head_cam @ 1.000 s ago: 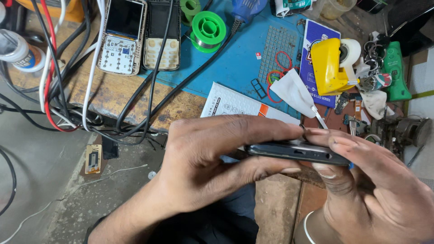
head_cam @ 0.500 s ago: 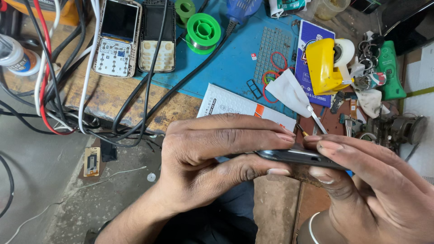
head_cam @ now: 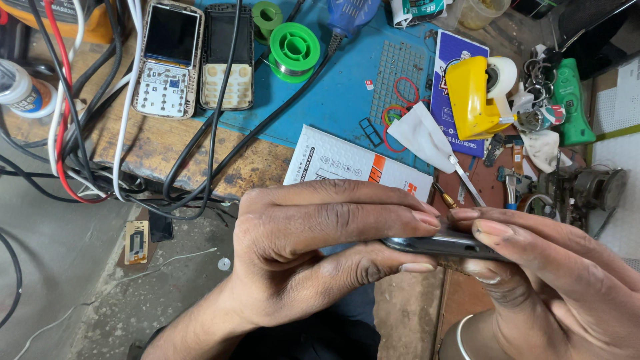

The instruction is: The person uses a screwdriver to remove screws from the back of a disassembled mobile phone, then places the back cover onto the phone body and secures it with rubber bands.

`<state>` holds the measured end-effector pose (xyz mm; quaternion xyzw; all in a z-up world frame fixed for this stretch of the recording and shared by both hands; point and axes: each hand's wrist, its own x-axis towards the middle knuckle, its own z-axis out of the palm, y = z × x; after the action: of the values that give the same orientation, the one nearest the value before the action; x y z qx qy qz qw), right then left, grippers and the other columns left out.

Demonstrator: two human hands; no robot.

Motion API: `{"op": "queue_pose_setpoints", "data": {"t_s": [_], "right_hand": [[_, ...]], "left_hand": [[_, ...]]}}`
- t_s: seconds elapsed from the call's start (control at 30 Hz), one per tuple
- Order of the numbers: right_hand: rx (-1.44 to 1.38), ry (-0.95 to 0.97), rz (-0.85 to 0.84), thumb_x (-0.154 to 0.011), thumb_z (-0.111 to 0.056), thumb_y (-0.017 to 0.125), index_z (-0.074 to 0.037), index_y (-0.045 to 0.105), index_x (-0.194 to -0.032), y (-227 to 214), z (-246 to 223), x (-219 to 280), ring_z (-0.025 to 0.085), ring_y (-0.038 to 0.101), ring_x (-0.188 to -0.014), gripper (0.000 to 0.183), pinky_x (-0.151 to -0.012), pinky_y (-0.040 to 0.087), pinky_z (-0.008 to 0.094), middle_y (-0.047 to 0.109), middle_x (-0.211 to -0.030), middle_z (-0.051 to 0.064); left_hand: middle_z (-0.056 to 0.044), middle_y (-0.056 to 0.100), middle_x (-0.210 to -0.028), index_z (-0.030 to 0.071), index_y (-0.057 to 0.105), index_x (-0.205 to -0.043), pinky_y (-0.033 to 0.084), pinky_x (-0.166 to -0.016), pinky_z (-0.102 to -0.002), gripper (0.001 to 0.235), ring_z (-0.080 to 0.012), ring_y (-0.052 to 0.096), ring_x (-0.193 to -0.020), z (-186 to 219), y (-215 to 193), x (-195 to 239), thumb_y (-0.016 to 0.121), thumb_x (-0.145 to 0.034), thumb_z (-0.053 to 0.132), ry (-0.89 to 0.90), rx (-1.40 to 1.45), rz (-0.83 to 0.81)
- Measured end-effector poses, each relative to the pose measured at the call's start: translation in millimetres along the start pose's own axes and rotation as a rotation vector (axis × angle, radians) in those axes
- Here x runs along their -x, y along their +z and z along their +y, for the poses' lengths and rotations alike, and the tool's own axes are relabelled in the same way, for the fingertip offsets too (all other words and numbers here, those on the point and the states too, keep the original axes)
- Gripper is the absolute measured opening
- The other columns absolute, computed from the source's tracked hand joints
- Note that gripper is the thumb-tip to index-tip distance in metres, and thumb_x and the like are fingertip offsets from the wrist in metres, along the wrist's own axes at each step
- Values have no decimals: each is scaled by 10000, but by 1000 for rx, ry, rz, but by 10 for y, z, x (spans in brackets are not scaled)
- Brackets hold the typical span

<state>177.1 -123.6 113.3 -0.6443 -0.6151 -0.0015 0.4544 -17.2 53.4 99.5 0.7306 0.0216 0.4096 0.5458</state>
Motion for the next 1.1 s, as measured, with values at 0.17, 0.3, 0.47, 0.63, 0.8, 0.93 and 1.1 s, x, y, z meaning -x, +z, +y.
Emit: {"op": "queue_pose_setpoints", "data": {"t_s": [0.17, 0.3, 0.47, 0.63, 0.8, 0.93, 1.1], "right_hand": [[-30, 26, 5, -1047, -138, 758, -30, 672, -1183, 2, -29, -35, 227, 794, -1015, 194, -913, 667, 263, 735, -1092, 211], [-18, 70, -38, -1012, -125, 733, -27, 661, -1162, -34, -91, -90, 235, 780, -1033, 193, -933, 657, 275, 724, -1095, 211], [-16, 71, -68, -988, -129, 703, -32, 645, -1191, -71, -81, -109, 233, 770, -1030, 232, -933, 652, 280, 715, -1096, 209], [-87, 84, 7, -1011, -119, 692, 24, 621, -1179, 1, -4, -88, 265, 758, -1081, 232, -959, 658, 317, 699, -1145, 228], [-478, 77, 397, -1102, -23, 728, 111, 622, -1231, 639, 266, 62, 256, 720, -1083, 215, -1011, 607, 301, 703, -1207, 223], [-616, 139, 403, -1110, -42, 736, 122, 623, -1280, 849, 402, 104, 240, 693, -1127, 261, -1049, 583, 285, 695, -1239, 211], [-222, 61, 332, -1093, -215, 734, -6, 666, -1315, 675, 147, 65, 177, 670, -1123, 312, -990, 565, 229, 672, -1259, 151]], "left_hand": [[-125, 784, -1218, 14, 747, -1192, 631, -981, -289, 245, -211, 810, -1138, 5, 16, 2, 738, -966, 109, -26, 30, 4], [-131, 786, -1190, 5, 747, -1173, 673, -964, -281, 250, -215, 814, -1110, 10, 31, -5, 758, -945, 108, 1, -6, 8], [-127, 788, -1190, 3, 745, -1176, 667, -970, -281, 250, -214, 816, -1116, 38, 47, -29, 766, -946, 97, 12, -18, 7], [-105, 766, -1181, 27, 719, -1193, 648, -924, -274, 264, -198, 805, -1073, 92, 66, -107, 786, -958, 126, 84, -126, 25], [-51, 745, -1129, 66, 684, -1220, 533, -796, -320, 321, -190, 762, -1033, 67, 67, -220, 804, -948, 186, 225, -386, 50], [-27, 741, -1135, 100, 685, -1260, 510, -762, -304, 344, -180, 757, -1021, -18, 115, -262, 800, -952, 199, 193, -516, 75], [-30, 730, -1144, 110, 683, -1259, 519, -732, -283, 347, -185, 743, -961, -50, 173, -190, 803, -943, 189, 151, -473, 81]]}}
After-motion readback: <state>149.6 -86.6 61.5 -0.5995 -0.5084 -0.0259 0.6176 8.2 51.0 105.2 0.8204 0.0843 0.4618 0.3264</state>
